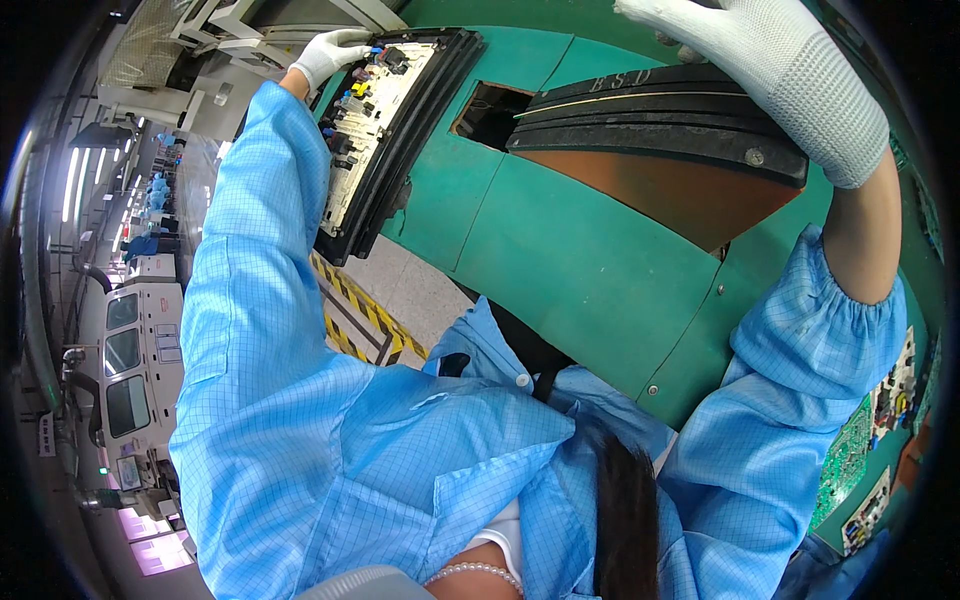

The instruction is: Inspecting and sorting printed circuit boards at an assembly station.

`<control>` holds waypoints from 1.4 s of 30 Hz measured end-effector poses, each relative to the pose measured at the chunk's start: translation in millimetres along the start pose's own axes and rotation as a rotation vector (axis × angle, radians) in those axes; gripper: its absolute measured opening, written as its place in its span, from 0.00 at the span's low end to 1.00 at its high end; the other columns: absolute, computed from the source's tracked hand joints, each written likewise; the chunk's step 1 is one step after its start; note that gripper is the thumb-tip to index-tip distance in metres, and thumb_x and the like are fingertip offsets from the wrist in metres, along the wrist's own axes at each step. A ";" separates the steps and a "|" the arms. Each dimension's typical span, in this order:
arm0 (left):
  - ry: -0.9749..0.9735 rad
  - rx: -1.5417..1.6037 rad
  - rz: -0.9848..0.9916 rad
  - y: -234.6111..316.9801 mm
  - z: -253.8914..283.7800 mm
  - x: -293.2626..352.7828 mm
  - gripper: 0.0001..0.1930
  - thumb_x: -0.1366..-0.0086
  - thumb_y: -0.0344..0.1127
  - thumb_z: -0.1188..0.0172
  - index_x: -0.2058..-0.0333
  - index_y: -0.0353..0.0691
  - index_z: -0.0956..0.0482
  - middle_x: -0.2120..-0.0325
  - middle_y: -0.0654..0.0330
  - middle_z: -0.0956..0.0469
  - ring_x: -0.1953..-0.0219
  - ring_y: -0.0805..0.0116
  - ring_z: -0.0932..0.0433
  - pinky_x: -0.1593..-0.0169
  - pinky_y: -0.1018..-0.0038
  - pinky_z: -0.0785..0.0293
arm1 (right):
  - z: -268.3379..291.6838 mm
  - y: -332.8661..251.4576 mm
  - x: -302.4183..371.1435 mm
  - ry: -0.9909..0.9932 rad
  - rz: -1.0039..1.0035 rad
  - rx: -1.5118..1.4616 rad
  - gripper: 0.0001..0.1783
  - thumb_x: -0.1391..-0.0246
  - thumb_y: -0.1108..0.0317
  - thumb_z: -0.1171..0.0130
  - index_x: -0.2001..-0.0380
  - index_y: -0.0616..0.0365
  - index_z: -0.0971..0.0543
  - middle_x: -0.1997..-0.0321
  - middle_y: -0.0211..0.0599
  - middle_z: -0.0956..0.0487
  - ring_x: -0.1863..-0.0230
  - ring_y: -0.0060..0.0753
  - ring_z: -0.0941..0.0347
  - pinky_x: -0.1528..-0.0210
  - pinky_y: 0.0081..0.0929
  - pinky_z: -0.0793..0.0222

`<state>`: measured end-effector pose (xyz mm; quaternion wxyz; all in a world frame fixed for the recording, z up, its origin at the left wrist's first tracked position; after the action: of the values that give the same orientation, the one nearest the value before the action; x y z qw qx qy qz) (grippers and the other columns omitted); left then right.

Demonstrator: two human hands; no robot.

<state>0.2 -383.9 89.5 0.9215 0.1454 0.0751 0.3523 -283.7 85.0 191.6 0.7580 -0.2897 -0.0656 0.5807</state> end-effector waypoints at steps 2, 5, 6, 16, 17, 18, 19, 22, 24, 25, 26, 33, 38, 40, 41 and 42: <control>0.007 0.025 -0.020 -4.6 -2.4 -2.9 0.27 0.40 0.47 0.31 0.46 0.39 0.21 0.53 0.54 0.18 0.51 0.65 0.19 0.48 0.72 0.24 | 0.0 -0.2 0.1 0.000 0.000 -0.001 0.17 0.42 0.58 0.42 0.63 0.64 0.18 0.70 0.40 0.17 0.68 0.31 0.21 0.62 0.26 0.26; 0.078 -0.054 -0.047 -5.6 -5.3 -7.4 0.26 0.40 0.48 0.32 0.48 0.39 0.20 0.53 0.52 0.18 0.51 0.61 0.19 0.48 0.71 0.24 | 0.3 -0.3 -0.5 -0.001 0.001 0.001 0.17 0.42 0.58 0.42 0.63 0.65 0.18 0.70 0.40 0.17 0.68 0.31 0.21 0.62 0.26 0.26; 0.098 -0.107 -0.044 -4.1 -6.4 -8.8 0.25 0.40 0.47 0.32 0.49 0.38 0.19 0.54 0.52 0.18 0.51 0.59 0.19 0.47 0.69 0.25 | 0.0 -0.4 -0.7 -0.003 0.001 0.000 0.17 0.42 0.58 0.42 0.63 0.65 0.18 0.70 0.40 0.17 0.68 0.31 0.21 0.62 0.26 0.26; 0.129 -0.280 0.097 20.2 -8.9 -16.2 0.22 0.41 0.44 0.34 0.52 0.36 0.18 0.56 0.50 0.17 0.54 0.56 0.18 0.47 0.67 0.26 | 1.2 -3.4 0.1 -0.004 -0.010 -0.011 0.17 0.41 0.58 0.42 0.63 0.65 0.18 0.70 0.41 0.17 0.67 0.31 0.21 0.62 0.26 0.26; 0.143 -0.299 0.117 19.4 -5.6 -11.3 0.22 0.41 0.44 0.34 0.52 0.36 0.18 0.56 0.50 0.17 0.54 0.56 0.18 0.47 0.67 0.26 | 1.2 -3.1 0.0 -0.006 -0.016 -0.015 0.17 0.41 0.58 0.42 0.63 0.65 0.18 0.70 0.41 0.17 0.67 0.31 0.21 0.62 0.26 0.26; 0.089 -0.147 0.093 18.3 -2.1 -4.1 0.22 0.41 0.45 0.34 0.52 0.36 0.18 0.56 0.50 0.17 0.54 0.57 0.19 0.47 0.68 0.26 | 1.7 -2.6 -0.4 -0.007 -0.019 -0.019 0.17 0.41 0.58 0.42 0.63 0.65 0.18 0.70 0.41 0.17 0.67 0.31 0.21 0.62 0.26 0.26; 0.031 0.003 0.076 18.9 0.1 1.9 0.23 0.41 0.46 0.34 0.52 0.36 0.18 0.56 0.50 0.17 0.55 0.59 0.19 0.48 0.69 0.26 | 2.0 -2.1 -0.5 -0.007 -0.022 -0.017 0.17 0.41 0.58 0.42 0.63 0.65 0.18 0.70 0.41 0.17 0.67 0.31 0.21 0.62 0.26 0.26; -0.005 -0.066 0.014 23.0 14.5 34.1 0.23 0.39 0.46 0.35 0.52 0.35 0.18 0.57 0.52 0.17 0.55 0.62 0.19 0.48 0.71 0.27 | 1.8 -1.5 -0.4 -0.005 -0.021 -0.012 0.17 0.42 0.58 0.42 0.63 0.65 0.17 0.70 0.41 0.17 0.67 0.32 0.21 0.61 0.26 0.26; 0.005 -0.044 -0.071 32.1 21.8 60.9 0.21 0.37 0.45 0.36 0.52 0.35 0.18 0.58 0.52 0.17 0.55 0.63 0.19 0.47 0.71 0.27 | 1.9 -2.0 -0.2 -0.016 -0.023 -0.009 0.17 0.42 0.58 0.42 0.63 0.64 0.17 0.69 0.41 0.17 0.67 0.32 0.21 0.61 0.26 0.26; 0.003 -0.028 -0.100 37.4 24.7 75.5 0.21 0.37 0.45 0.36 0.52 0.35 0.18 0.58 0.51 0.17 0.55 0.63 0.19 0.47 0.71 0.27 | 2.1 -2.5 -0.3 -0.020 -0.022 -0.006 0.17 0.42 0.58 0.41 0.63 0.64 0.17 0.69 0.41 0.17 0.67 0.32 0.20 0.61 0.26 0.26; -0.017 0.001 -0.125 43.4 26.2 89.5 0.21 0.36 0.45 0.37 0.52 0.35 0.19 0.58 0.51 0.17 0.54 0.62 0.19 0.47 0.71 0.27 | 2.2 -3.0 -0.3 -0.025 -0.021 -0.002 0.17 0.42 0.58 0.41 0.63 0.64 0.17 0.69 0.41 0.17 0.67 0.32 0.20 0.61 0.26 0.26; -0.023 -0.077 0.019 80.2 25.1 176.3 0.19 0.35 0.47 0.40 0.56 0.36 0.18 0.63 0.51 0.17 0.60 0.61 0.18 0.52 0.69 0.25 | 2.7 -2.9 0.8 -0.022 -0.027 0.009 0.18 0.42 0.58 0.42 0.62 0.64 0.17 0.67 0.43 0.17 0.65 0.34 0.20 0.60 0.27 0.26; 0.142 -0.194 -0.099 100.0 -1.4 210.8 0.21 0.40 0.48 0.34 0.55 0.37 0.20 0.60 0.53 0.21 0.60 0.57 0.19 0.54 0.68 0.23 | 1.4 -4.2 0.9 -0.009 -0.001 0.014 0.18 0.42 0.58 0.42 0.62 0.64 0.17 0.67 0.43 0.16 0.65 0.35 0.20 0.59 0.28 0.26; 0.183 -0.182 -0.081 100.6 -9.4 213.4 0.21 0.40 0.48 0.34 0.55 0.37 0.20 0.59 0.53 0.21 0.60 0.57 0.19 0.54 0.68 0.23 | 2.2 -2.3 2.0 -0.001 -0.002 0.025 0.18 0.42 0.58 0.42 0.62 0.64 0.17 0.67 0.43 0.16 0.65 0.35 0.20 0.59 0.28 0.25; 0.206 -0.152 -0.097 101.0 -11.0 213.4 0.22 0.40 0.47 0.35 0.54 0.37 0.20 0.58 0.53 0.22 0.59 0.57 0.19 0.53 0.69 0.23 | 2.9 -0.8 3.1 0.000 0.013 0.019 0.18 0.42 0.58 0.41 0.62 0.65 0.17 0.67 0.43 0.16 0.65 0.35 0.20 0.59 0.28 0.25; 0.210 -0.165 -0.075 100.3 -12.0 212.0 0.22 0.40 0.47 0.35 0.54 0.37 0.20 0.58 0.53 0.22 0.59 0.57 0.19 0.53 0.69 0.23 | 3.0 1.6 3.2 0.002 0.021 0.016 0.18 0.42 0.58 0.41 0.62 0.65 0.17 0.67 0.43 0.16 0.65 0.35 0.20 0.59 0.28 0.25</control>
<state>91.4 -167.9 102.7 0.9299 0.0282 0.1474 0.3357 -285.4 89.2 192.5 0.7543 -0.2848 -0.0570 0.5888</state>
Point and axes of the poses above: each hand's wrist, its own x-axis away from the middle knuckle, its own z-axis out of the back of the hand, y = z × x, the point moved 3 cm from there along -x, towards the middle knuckle
